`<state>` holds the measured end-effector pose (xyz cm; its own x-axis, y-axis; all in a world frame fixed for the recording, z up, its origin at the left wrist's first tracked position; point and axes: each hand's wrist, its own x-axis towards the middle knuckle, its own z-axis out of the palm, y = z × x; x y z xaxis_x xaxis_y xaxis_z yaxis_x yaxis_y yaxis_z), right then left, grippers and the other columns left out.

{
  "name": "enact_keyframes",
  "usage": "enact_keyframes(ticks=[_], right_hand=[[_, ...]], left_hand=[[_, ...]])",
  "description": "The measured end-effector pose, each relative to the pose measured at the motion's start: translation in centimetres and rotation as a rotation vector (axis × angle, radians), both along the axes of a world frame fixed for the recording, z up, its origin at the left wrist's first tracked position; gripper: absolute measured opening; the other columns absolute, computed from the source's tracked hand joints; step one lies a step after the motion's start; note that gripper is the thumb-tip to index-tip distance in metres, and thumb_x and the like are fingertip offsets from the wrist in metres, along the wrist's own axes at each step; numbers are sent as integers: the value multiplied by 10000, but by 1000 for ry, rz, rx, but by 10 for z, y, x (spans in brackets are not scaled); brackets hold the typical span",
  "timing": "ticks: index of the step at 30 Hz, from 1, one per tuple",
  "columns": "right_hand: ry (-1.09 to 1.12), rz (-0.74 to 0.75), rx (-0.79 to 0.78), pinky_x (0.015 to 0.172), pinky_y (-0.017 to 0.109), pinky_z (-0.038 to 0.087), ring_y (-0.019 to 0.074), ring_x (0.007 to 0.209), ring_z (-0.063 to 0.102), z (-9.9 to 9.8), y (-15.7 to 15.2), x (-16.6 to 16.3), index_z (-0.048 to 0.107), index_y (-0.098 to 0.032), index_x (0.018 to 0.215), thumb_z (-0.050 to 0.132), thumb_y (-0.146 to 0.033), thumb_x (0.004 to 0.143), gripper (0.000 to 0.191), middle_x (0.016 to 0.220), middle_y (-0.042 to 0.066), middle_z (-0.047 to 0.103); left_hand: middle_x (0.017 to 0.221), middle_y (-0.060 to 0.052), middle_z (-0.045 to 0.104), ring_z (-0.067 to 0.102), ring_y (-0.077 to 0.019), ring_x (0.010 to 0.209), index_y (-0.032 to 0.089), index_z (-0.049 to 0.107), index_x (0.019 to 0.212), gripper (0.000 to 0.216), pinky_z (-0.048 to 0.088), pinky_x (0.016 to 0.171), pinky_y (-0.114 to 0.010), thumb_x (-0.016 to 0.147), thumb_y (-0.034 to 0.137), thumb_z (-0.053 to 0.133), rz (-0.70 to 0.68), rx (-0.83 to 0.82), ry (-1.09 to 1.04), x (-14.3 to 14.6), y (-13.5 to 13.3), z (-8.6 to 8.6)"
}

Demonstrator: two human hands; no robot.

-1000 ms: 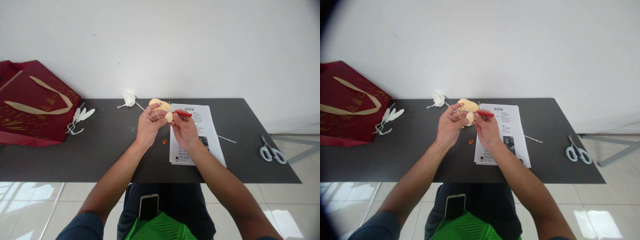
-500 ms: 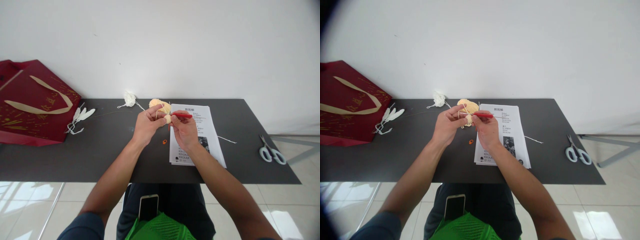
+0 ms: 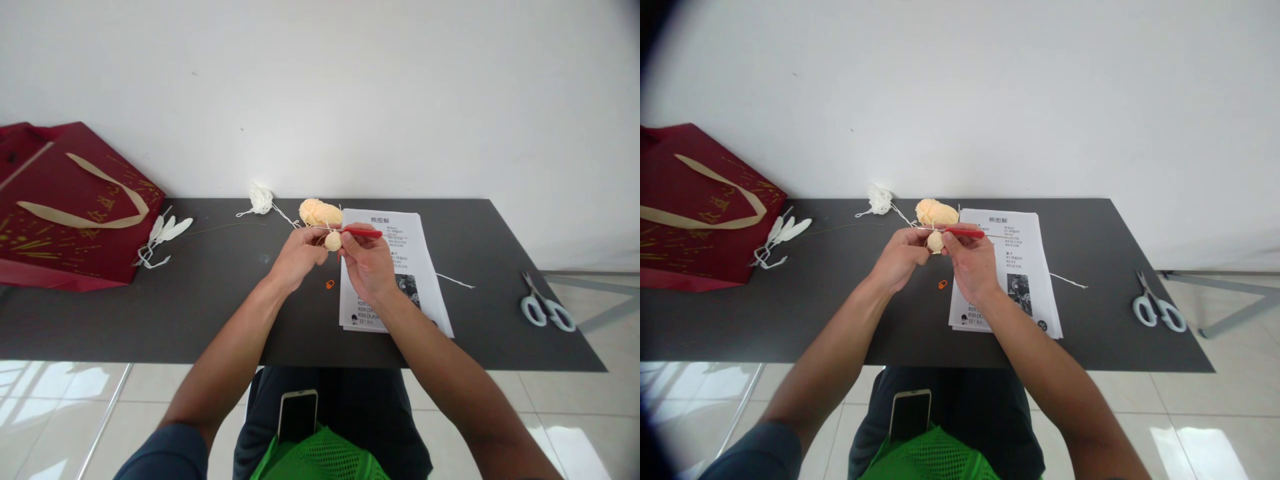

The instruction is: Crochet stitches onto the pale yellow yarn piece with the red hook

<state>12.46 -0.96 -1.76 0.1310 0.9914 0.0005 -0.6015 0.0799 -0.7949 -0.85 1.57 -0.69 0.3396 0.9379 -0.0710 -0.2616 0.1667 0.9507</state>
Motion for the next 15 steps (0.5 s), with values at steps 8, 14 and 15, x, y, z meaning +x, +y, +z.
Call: enact_keyframes(ticks=[8,14,15], right_hand=[[15,-29,-11,595,233,504,82,643,598,1,0,0,739,-236,817,927,-255,657,248,754,-48,728],[-36,-76,13,614,265,504,100,653,598,-2,1,0,734,-250,833,904,-268,686,226,763,-49,728],[-47,-80,13,620,271,505,102,656,598,-3,0,0,732,-251,836,903,-274,690,227,766,-49,724]], left_hand=[[929,-8,695,628,-131,804,219,601,1368,764,478,720,-271,629,111,761,112,-5,-218,2,-2,1],[840,32,698,636,-104,732,242,500,1445,825,518,734,-258,705,206,863,223,119,-140,12,-9,-3],[837,33,699,644,-107,737,242,492,1450,842,522,731,-254,699,212,872,245,136,-122,13,-10,-3]])
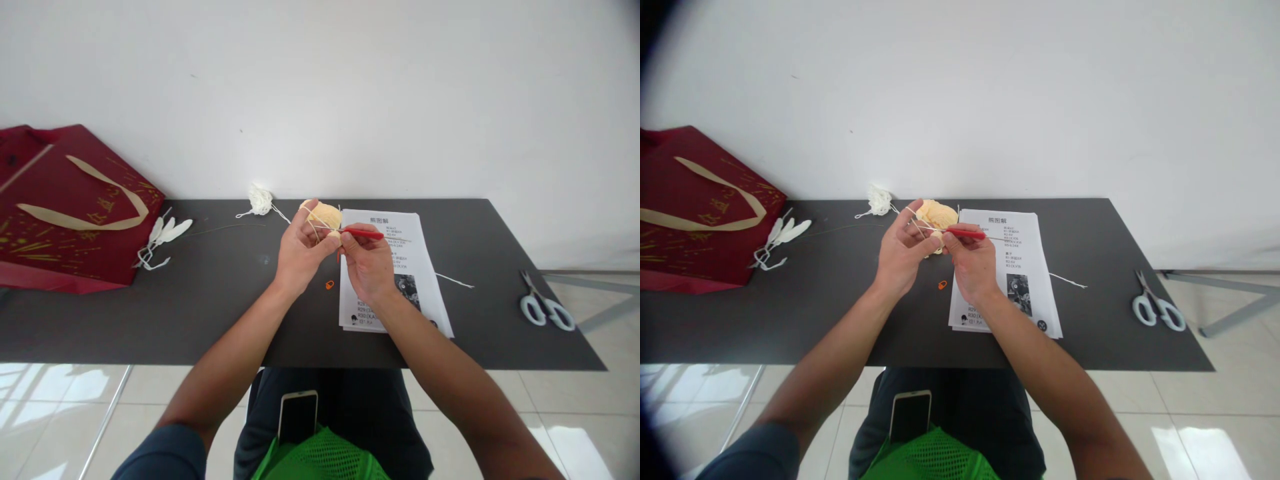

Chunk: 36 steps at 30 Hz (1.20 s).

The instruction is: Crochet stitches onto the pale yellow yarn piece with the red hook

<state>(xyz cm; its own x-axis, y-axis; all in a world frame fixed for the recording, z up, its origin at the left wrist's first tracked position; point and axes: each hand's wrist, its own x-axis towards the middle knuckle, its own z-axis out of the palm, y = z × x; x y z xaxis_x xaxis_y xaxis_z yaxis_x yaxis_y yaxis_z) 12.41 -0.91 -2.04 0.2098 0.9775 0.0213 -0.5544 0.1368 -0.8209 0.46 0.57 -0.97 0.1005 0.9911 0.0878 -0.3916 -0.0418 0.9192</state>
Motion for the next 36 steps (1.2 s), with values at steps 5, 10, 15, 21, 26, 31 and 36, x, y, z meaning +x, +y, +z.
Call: enact_keyframes(ticks=[5,10,15,21,26,31,36], right_hand=[[-8,-5,8,645,280,512,104,670,605,-3,0,0,731,-247,844,904,-275,695,230,782,-44,724],[-56,-23,46,670,275,515,99,676,613,-8,1,0,740,-254,849,876,-233,736,177,777,-50,717],[-128,-75,85,708,288,535,113,721,650,-12,1,1,756,-263,865,864,-227,752,160,810,-42,738],[-210,-140,87,687,298,545,127,731,655,-14,2,1,756,-272,858,873,-254,741,167,824,-35,737],[-304,-170,102,676,305,558,142,768,666,-14,0,1,762,-275,872,865,-285,752,159,847,-24,736],[-358,-186,121,724,324,570,149,791,670,-11,-2,2,773,-283,886,849,-295,778,132,882,-10,743],[-253,-155,97,662,305,553,139,738,656,-11,-3,-1,764,-289,884,865,-303,757,163,864,-21,734]], left_hand=[[826,21,714,662,-114,735,217,494,1451,863,526,726,-252,686,223,891,26,-9,40,-1,0,3],[803,25,715,665,-119,713,208,531,1408,818,524,715,-259,677,227,897,61,2,60,-1,1,2],[778,33,708,675,-135,727,221,525,1410,746,530,726,-269,742,249,856,162,95,193,1,-1,-1],[829,6,743,691,-147,757,202,535,1401,695,529,734,-275,778,273,834,162,96,282,0,0,-4],[754,31,704,649,-126,640,203,584,1300,558,497,620,-259,796,275,813,154,77,247,0,0,-2],[780,33,695,605,-100,607,198,600,1238,476,479,595,-250,809,259,796,181,89,240,4,-5,3],[793,38,695,636,-98,697,193,615,1203,489,495,708,-252,764,225,827,154,23,71,7,-6,3]])
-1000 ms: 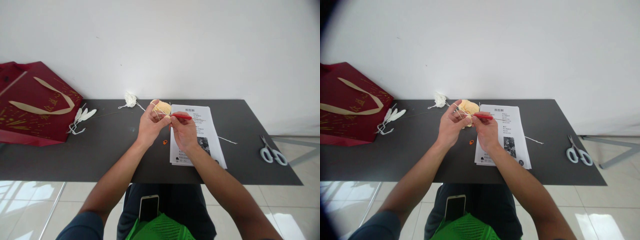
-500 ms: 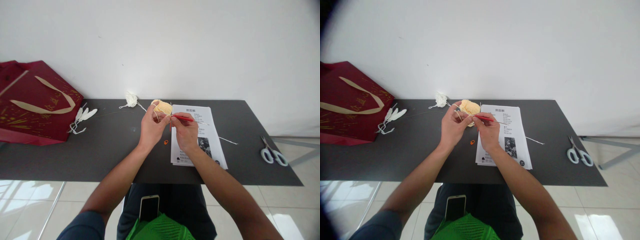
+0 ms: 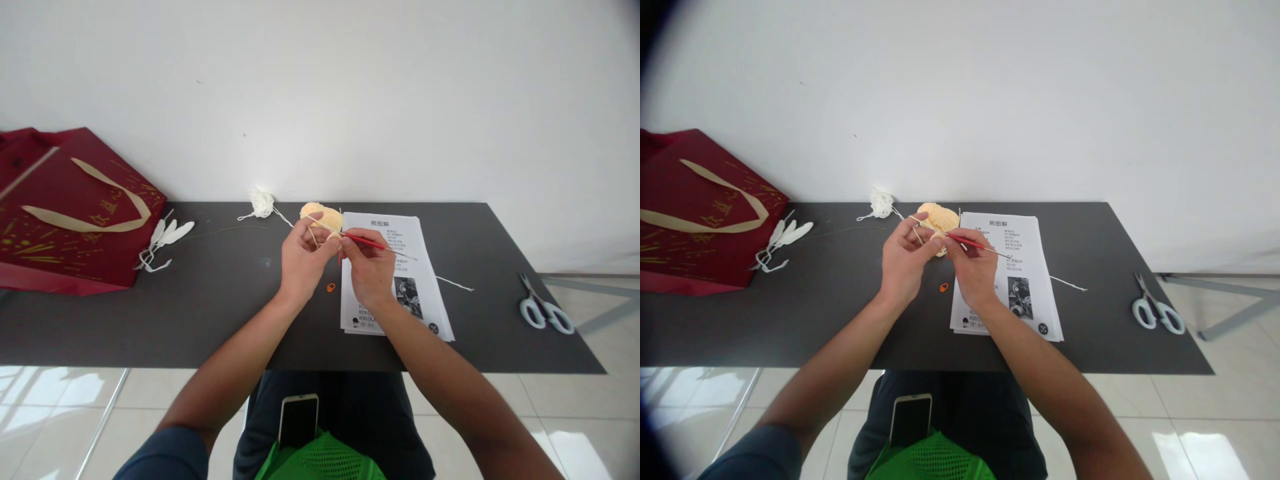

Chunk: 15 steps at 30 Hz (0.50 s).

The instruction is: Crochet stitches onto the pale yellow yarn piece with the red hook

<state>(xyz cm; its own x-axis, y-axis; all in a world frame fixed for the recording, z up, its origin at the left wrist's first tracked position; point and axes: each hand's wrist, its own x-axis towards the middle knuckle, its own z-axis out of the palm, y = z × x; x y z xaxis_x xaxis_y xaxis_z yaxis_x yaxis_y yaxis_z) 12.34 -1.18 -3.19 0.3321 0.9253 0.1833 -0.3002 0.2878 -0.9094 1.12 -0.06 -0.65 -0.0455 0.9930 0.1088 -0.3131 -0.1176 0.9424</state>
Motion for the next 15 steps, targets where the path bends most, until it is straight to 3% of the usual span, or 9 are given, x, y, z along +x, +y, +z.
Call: enact_keyframes(ticks=[5,15], right_hand=[[105,64,-21,623,294,513,116,642,597,2,-2,-4,749,-290,890,856,-297,771,160,806,-37,722],[127,179,-19,635,282,473,106,644,563,7,0,3,762,-253,906,820,-358,821,147,779,-24,689]], left_hand=[[767,50,696,650,-95,691,196,594,1237,596,495,740,-259,706,219,864,-20,-94,-164,0,4,-3],[780,43,711,657,-104,687,175,524,1334,717,503,715,-247,690,179,838,15,-48,-93,7,1,2]])
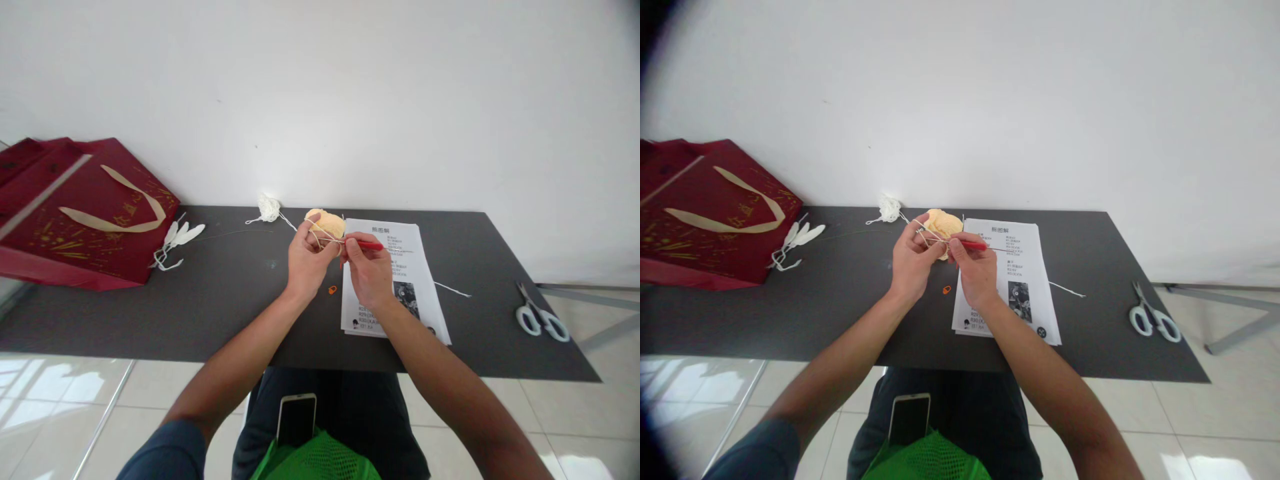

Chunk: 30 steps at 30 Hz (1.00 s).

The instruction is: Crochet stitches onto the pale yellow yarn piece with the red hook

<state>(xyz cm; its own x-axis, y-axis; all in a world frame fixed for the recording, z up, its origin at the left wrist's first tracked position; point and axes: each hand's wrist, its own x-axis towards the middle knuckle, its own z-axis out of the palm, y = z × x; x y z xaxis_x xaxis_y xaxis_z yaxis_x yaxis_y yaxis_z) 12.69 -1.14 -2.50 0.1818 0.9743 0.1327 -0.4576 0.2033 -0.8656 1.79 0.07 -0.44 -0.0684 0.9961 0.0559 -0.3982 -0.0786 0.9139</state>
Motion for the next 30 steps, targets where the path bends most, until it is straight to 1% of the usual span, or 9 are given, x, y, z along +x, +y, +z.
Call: enact_keyframes(ticks=[3,9,11,14,17,22,25,27,30], right_hand=[[7,21,-39,632,277,457,99,636,560,4,3,2,755,-232,914,805,-386,836,180,737,-29,660],[-23,24,-88,609,270,439,92,618,526,21,14,7,741,-214,875,830,-418,795,236,709,-36,640],[-15,41,-80,603,266,437,89,618,526,26,18,9,746,-209,849,837,-407,782,228,727,-32,649],[43,89,-87,584,254,426,85,599,526,28,24,9,743,-201,805,858,-371,747,213,687,-39,636],[80,102,-109,578,243,425,81,579,521,24,28,6,734,-201,794,861,-347,736,202,634,-52,615],[54,63,-84,597,251,438,88,592,540,7,30,1,727,-203,837,838,-367,770,208,659,-48,628],[14,31,-89,608,261,453,93,597,536,-3,27,0,715,-213,860,824,-407,792,232,675,-48,629],[-5,7,-74,614,266,464,95,599,538,-8,23,0,717,-221,886,807,-423,813,233,691,-47,631],[-3,-38,-30,605,267,468,97,604,558,-10,17,-2,733,-236,904,800,-395,833,187,718,-41,649]], left_hand=[[785,42,715,656,-103,684,175,502,1357,753,491,694,-235,680,155,830,1,-11,-10,1,2,2],[773,43,722,661,-98,669,165,526,1346,761,476,686,-232,659,153,854,-18,-28,-70,4,11,6],[765,45,717,666,-98,669,156,530,1356,777,476,684,-232,651,133,854,-17,-19,-102,4,16,6],[766,40,718,665,-98,654,140,560,1319,718,485,673,-237,654,92,824,-49,-1,-128,5,23,1],[780,44,719,666,-89,666,151,567,1322,715,492,688,-229,652,51,797,-15,36,-139,5,28,-7],[794,36,728,665,-91,663,163,567,1331,712,497,683,-228,672,108,830,7,23,-108,2,27,-17],[781,31,734,661,-94,645,149,530,1364,766,492,664,-226,669,119,852,-20,-4,-103,0,24,-17],[772,33,736,671,-96,664,149,491,1413,835,507,701,-231,666,119,863,-18,-3,-104,-1,21,-14],[751,43,730,656,-92,659,153,420,1503,922,501,703,-231,692,135,860,-12,19,-89,-3,15,-8]])
